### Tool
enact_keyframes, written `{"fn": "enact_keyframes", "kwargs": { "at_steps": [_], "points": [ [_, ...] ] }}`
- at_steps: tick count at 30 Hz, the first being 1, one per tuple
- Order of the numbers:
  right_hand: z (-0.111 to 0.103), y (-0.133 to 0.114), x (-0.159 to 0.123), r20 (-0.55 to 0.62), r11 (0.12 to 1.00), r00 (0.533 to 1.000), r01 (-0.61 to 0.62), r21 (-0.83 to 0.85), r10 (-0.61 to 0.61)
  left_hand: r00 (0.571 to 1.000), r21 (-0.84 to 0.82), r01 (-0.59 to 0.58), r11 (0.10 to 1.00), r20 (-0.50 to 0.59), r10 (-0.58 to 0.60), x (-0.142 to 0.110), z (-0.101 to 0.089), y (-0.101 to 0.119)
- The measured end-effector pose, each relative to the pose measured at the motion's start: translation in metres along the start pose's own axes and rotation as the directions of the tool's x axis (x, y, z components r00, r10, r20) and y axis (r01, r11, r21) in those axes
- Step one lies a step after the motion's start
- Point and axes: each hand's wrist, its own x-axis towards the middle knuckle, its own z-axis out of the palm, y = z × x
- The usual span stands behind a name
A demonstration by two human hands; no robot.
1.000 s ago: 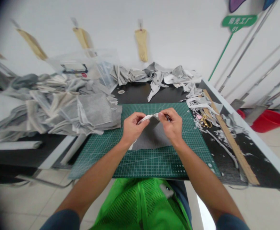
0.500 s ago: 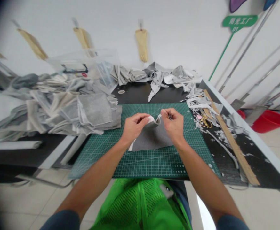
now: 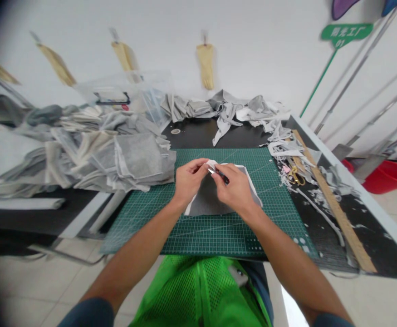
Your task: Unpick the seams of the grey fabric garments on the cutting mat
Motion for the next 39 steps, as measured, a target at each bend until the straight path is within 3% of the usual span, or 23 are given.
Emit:
{"fn": "enact_keyframes", "kwargs": {
  "at_steps": [12,26,39],
  "points": [
    [0.003,0.003,-0.001,-0.036,0.998,0.997,-0.062,-0.001,0.062,0.999,0.005,-0.037,0.999,-0.013,0.037,-0.007,0.001,0.011],
    [0.003,0.001,-0.001,-0.079,0.999,0.997,-0.025,-0.024,0.023,0.999,-0.033,-0.034,0.999,0.014,0.035,-0.012,0.005,0.019],
    [0.002,0.000,0.000,-0.093,1.000,0.995,-0.020,-0.011,0.019,0.998,-0.179,0.061,0.982,0.035,-0.055,-0.010,0.008,0.012]
  ]
}}
